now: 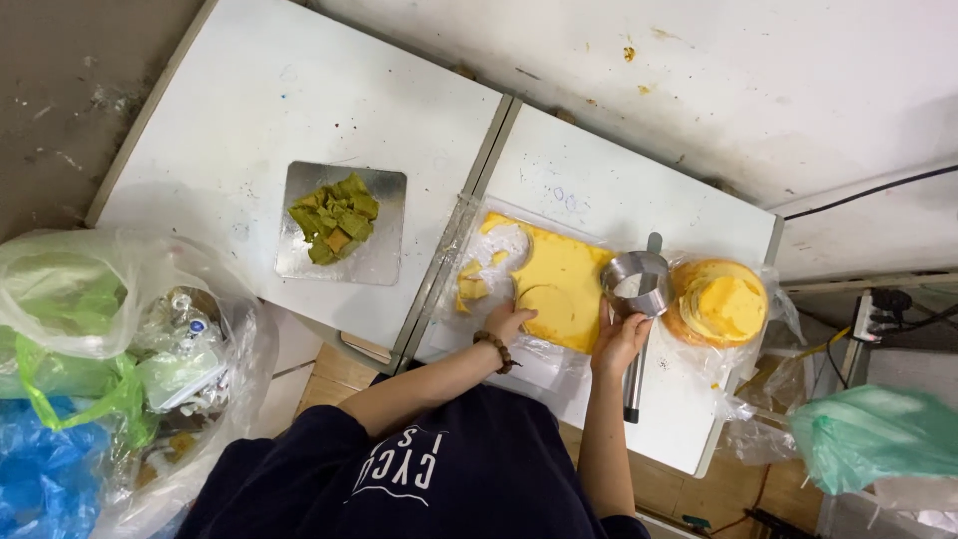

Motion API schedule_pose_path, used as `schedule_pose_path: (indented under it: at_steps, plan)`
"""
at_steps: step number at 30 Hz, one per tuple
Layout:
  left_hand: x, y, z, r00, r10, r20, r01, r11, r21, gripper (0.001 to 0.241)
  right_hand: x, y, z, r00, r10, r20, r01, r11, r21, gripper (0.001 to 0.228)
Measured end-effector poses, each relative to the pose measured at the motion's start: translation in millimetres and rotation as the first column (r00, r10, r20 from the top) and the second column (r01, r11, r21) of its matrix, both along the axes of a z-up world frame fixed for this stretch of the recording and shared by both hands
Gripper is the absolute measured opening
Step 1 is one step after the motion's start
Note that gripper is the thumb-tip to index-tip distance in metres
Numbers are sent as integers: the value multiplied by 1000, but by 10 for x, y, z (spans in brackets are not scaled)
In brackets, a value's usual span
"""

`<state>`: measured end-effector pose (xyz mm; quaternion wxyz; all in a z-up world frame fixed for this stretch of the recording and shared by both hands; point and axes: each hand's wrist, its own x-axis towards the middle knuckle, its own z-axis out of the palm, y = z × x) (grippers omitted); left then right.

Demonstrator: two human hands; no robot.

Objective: The person presses a round metal cutter into a flat yellow cake sheet to cut out circular pieces, lifts the cutter with each round inside, and places the cut rounds onto a tray with other cake pieces. At the end, the person puts cake pieces into a plastic bag.

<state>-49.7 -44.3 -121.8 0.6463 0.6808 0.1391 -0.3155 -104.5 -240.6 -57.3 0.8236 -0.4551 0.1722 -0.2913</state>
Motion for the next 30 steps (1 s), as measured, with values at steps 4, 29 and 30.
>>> schedule_pose_path:
  at_steps: [4, 29, 30]
  plan:
    - [-56, -116, 362, 979, 140, -150, -176, 950, -259, 44, -13, -53, -63, 1000, 2, -17, -2, 1000, 12, 55]
    - [105, 888, 793, 826, -450, 339, 314, 867, 386, 75, 330, 290, 1442, 897, -135, -422, -424, 9, -905, 11]
    - [140, 911, 958, 783, -543, 302, 323, 771, 549, 82, 387, 367, 1491, 934, -76, -350, -358, -189, -914, 10]
